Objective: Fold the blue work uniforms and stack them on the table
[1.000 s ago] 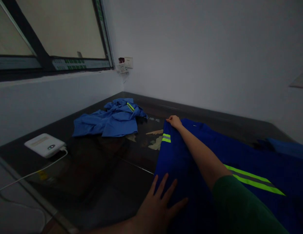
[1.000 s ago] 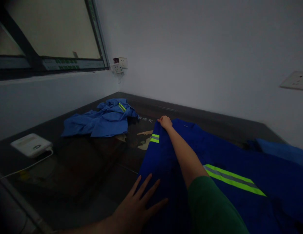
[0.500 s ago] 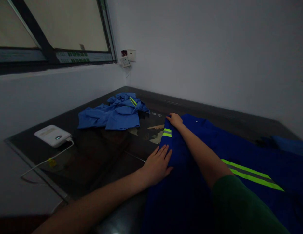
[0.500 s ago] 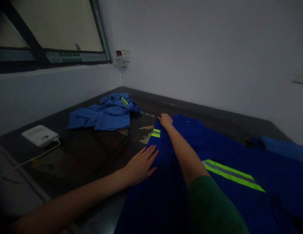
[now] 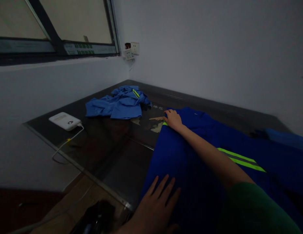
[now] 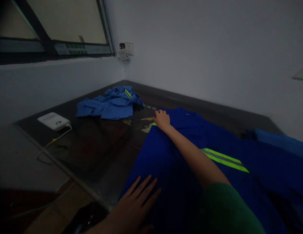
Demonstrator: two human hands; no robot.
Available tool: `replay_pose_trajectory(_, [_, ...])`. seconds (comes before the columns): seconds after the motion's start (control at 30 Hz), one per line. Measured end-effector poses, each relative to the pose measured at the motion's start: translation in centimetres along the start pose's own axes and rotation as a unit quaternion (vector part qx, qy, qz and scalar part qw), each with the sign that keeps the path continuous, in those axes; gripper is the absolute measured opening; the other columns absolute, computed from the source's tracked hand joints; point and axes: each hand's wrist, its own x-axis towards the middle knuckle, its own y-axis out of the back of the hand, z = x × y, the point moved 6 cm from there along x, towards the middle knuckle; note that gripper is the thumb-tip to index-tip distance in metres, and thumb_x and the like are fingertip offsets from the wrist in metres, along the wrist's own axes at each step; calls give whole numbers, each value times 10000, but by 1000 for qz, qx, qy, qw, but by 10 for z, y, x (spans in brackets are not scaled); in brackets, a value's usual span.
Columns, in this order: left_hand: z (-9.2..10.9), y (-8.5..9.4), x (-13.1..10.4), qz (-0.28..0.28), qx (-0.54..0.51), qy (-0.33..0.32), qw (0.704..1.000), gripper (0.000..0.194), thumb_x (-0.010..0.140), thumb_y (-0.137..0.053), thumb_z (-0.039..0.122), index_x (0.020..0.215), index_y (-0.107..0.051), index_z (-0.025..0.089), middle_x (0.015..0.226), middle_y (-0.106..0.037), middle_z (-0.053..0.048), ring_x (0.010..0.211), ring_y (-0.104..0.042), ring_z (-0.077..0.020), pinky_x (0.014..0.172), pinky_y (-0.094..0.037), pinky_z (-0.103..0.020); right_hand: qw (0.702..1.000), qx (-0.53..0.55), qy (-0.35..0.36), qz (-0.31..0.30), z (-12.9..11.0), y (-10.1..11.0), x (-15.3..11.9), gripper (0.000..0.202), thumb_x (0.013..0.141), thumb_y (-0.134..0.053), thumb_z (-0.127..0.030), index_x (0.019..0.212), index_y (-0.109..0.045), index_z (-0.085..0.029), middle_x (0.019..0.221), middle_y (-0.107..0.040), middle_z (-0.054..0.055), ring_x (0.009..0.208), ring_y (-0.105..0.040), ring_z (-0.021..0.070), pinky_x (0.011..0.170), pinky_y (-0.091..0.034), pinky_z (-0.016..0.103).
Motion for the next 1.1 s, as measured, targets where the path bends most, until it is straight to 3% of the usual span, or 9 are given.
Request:
replay_pose_trajectory(0.1, [13, -9, -6, 13, -18, 15, 1000, 714, 921, -449, 509, 1512, -181, 212, 1554, -227, -97, 1450, -124, -309, 1169, -147, -574, 995, 7, -2, -99, -10, -16, -26, 496, 935, -430, -504, 1346, -482, -232, 1451, -404, 149, 1288, -395, 348, 989, -376, 537])
replay_pose_trajectory(0.23, [32, -7, -17, 8, -30, -34, 999, 641, 937, -417, 504, 1495, -237, 245, 1555, -224, -103, 1448, -127, -314, 1147, -96, -626, 993, 38, 3, -108, -10, -22, -37, 550, 950, -368, -534, 1428, -385, -263, 1545, -267, 120, 1397, -246, 359, 1055, -256, 619])
replay_pose_trajectory(0.37, [45, 11, -43, -8, -80, -92, 993, 595, 938, -449, 471, 1473, -286, 270, 1548, -256, -103, 1438, -209, -252, 1174, -119, -548, 993, 99, 49, -34, -1, 5, -41, 487, 969, -418, -386, 1396, -435, -153, 1452, -432, 142, 1350, -372, 252, 1098, -298, 429])
replay_pose_trajectory(0.5, [31, 40, -47, 34, -141, -56, 988, 452, 963, -448, 329, 1411, -391, 304, 1485, -409, -22, 1391, -333, -166, 1187, -206, -426, 988, 136, 68, 24, 32, 47, -68, 333, 905, -546, -265, 1209, -604, -141, 1239, -627, 107, 1150, -564, 203, 1004, -405, 318])
replay_pose_trajectory(0.63, [-5, 68, 1, 112, -160, -42, 980, 351, 959, -441, 266, 1301, -515, 260, 1408, -502, -36, 1335, -414, -154, 1139, -319, -374, 989, 134, 46, -37, 76, 70, -118, 282, 833, -622, -204, 1108, -657, -155, 1062, -701, 70, 975, -642, 183, 864, -480, 278])
replay_pose_trajectory(0.73, [-42, 81, 66, 161, -112, -20, 980, 350, 933, -459, 222, 1274, -536, 191, 1362, -541, -73, 1327, -417, -163, 1132, -317, -350, 994, 49, 31, -91, 96, 68, -157, 423, 779, -650, -142, 1199, -616, -175, 1196, -652, 84, 1078, -607, 207, 920, -463, 298])
replay_pose_trajectory(0.8, [-70, 82, 113, 165, -56, 31, 984, 382, 918, -460, 195, 1293, -515, 144, 1371, -526, -102, 1307, -439, -163, 1121, -319, -314, 994, -46, 4, -97, 102, 62, -176, 525, 771, -615, -92, 1284, -561, -196, 1301, -586, 103, 1156, -562, 244, 952, -449, 347])
replay_pose_trajectory(0.93, [-115, 77, 183, 174, 10, 129, 976, 448, 910, -412, 156, 1351, -444, 86, 1449, -418, -179, 1363, -367, -229, 1127, -283, -375, 987, -149, -16, -65, 103, 53, -188, 456, 856, -492, -118, 1299, -554, -209, 1318, -576, 104, 1191, -536, 266, 972, -429, 408])
replay_pose_trajectory(1.1, [-152, 75, 224, 182, 43, 181, 966, 486, 935, -337, 182, 1399, -373, 45, 1482, -354, -221, 1405, -286, -269, 1140, -223, -406, 981, -188, -27, -38, 111, 72, -191, 402, 927, -394, -157, 1286, -561, -226, 1178, -667, 98, 1031, -639, 229, 811, -498, 328])
